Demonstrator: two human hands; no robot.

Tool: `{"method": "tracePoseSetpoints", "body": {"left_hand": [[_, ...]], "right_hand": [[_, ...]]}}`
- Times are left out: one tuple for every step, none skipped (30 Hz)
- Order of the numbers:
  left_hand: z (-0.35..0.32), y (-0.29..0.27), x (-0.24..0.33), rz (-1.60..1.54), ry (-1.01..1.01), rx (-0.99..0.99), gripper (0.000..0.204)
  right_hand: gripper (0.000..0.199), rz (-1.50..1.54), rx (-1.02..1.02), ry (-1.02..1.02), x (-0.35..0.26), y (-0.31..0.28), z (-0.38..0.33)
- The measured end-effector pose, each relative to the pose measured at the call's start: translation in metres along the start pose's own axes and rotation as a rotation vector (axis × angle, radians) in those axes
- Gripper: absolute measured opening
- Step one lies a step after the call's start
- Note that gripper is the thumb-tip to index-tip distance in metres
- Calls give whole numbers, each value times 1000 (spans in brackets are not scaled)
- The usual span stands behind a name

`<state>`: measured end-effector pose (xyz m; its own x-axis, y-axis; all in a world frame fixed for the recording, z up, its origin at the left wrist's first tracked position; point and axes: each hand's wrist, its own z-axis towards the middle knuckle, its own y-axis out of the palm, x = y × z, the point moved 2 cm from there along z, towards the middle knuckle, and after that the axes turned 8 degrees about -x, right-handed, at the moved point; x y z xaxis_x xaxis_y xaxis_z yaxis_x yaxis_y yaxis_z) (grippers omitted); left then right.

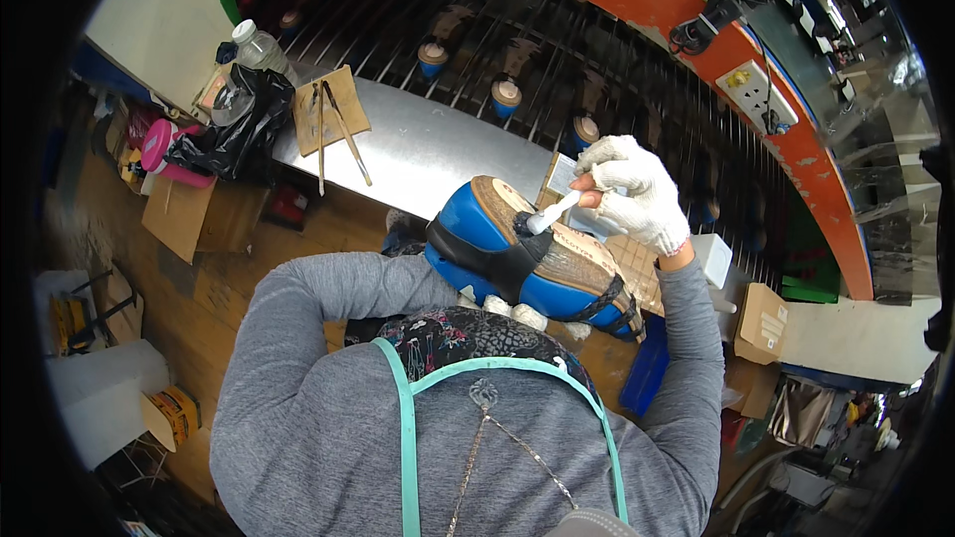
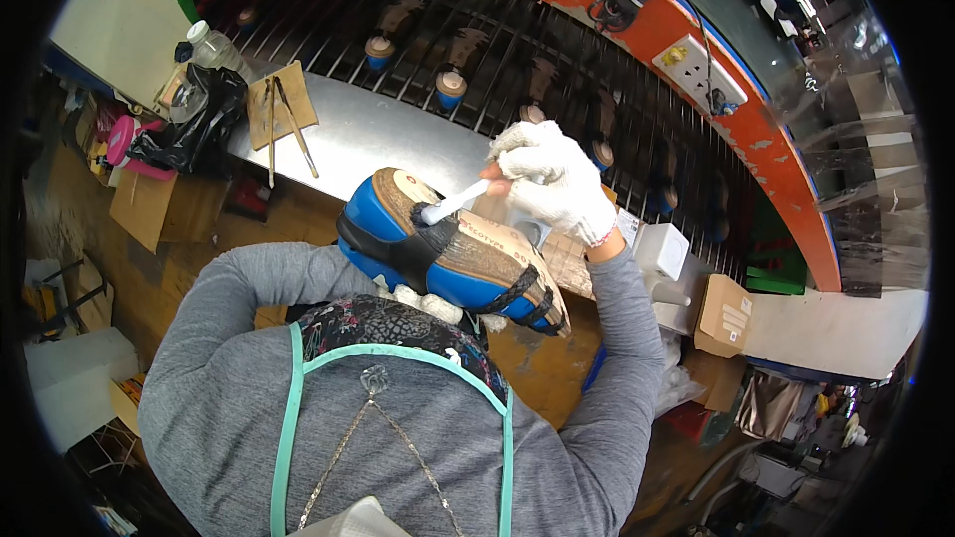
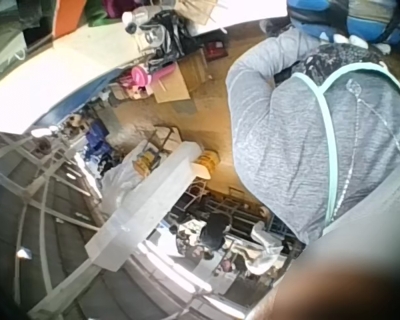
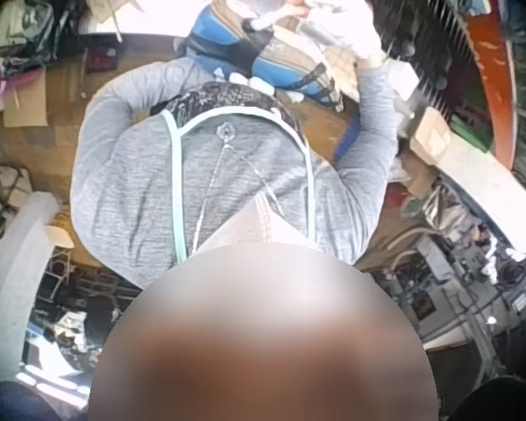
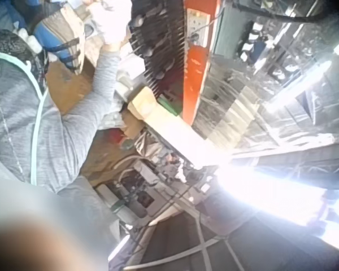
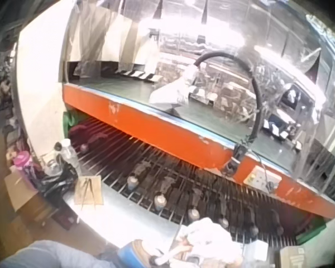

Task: The person holds a blue shoe on a last and repeatedly applies a dark liquid to the sole and heel with a small brush. They dip the brush into a container on the workbench and rotate the shoe to cover different areas.

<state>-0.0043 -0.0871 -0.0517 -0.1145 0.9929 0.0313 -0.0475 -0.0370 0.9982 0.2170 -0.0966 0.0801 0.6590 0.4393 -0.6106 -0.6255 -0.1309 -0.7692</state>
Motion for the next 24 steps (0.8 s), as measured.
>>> {"method": "tracePoseSetpoints", "body": {"left_hand": [[-2,-1,0,-7,-31,-28,76],[-3,-2,1,-12,-70,-65,77],[-4,-4,3,-14,-111,-106,77],[-4,-6,7,-13,-158,-161,77],[-3,-9,13,-8,-203,-214,78],[0,-12,24,3,-244,-285,78],[3,-15,34,-34,-312,-344,79],[8,-19,49,36,-243,-398,79],[13,-25,63,63,-185,-333,79],[15,-31,75,43,-88,-254,78],[14,-37,86,115,39,-145,77],[13,-42,97,236,154,-42,77],[12,-42,106,314,127,-162,79],[11,-44,114,412,139,-152,80],[9,-47,121,482,181,-76,83],[7,-48,126,514,164,-107,87],[3,-51,125,516,116,-116,92],[0,-53,128,533,96,-154,94],[-3,-58,130,544,100,-120,95],[-7,-63,132,555,103,-86,97],[-12,-68,133,565,106,-53,99],[-16,-76,135,608,130,47,101],[-21,-83,137,564,164,113,103],[-25,-86,138,552,212,10,105]], "right_hand": [[24,9,7,18,-1,-4,-3],[24,20,16,35,-3,-8,-6],[24,40,31,45,-5,-12,-9],[21,7,26,102,-9,-18,-16],[20,-2,88,114,-13,-21,-21],[19,-36,160,217,-19,-20,-27],[18,-84,231,319,-26,-16,-34],[13,-60,319,356,-34,-7,-39],[10,-241,399,332,-46,6,-42],[9,-233,442,287,-57,21,-44],[11,-230,491,226,-66,35,-44],[13,-242,461,247,-73,49,-44],[15,-281,402,291,-76,58,-43],[12,-378,468,218,-70,60,-35],[12,-347,537,225,-60,56,-29],[11,-323,592,250,-48,49,-23],[10,-299,647,276,-35,40,-18],[9,-311,665,368,-23,33,-13],[9,-322,677,458,-11,26,-8],[9,-242,740,466,-2,21,-2],[9,-426,778,471,2,19,4],[10,-511,798,435,2,22,7],[12,-592,812,411,2,28,12],[12,-712,792,347,-3,41,15]]}}
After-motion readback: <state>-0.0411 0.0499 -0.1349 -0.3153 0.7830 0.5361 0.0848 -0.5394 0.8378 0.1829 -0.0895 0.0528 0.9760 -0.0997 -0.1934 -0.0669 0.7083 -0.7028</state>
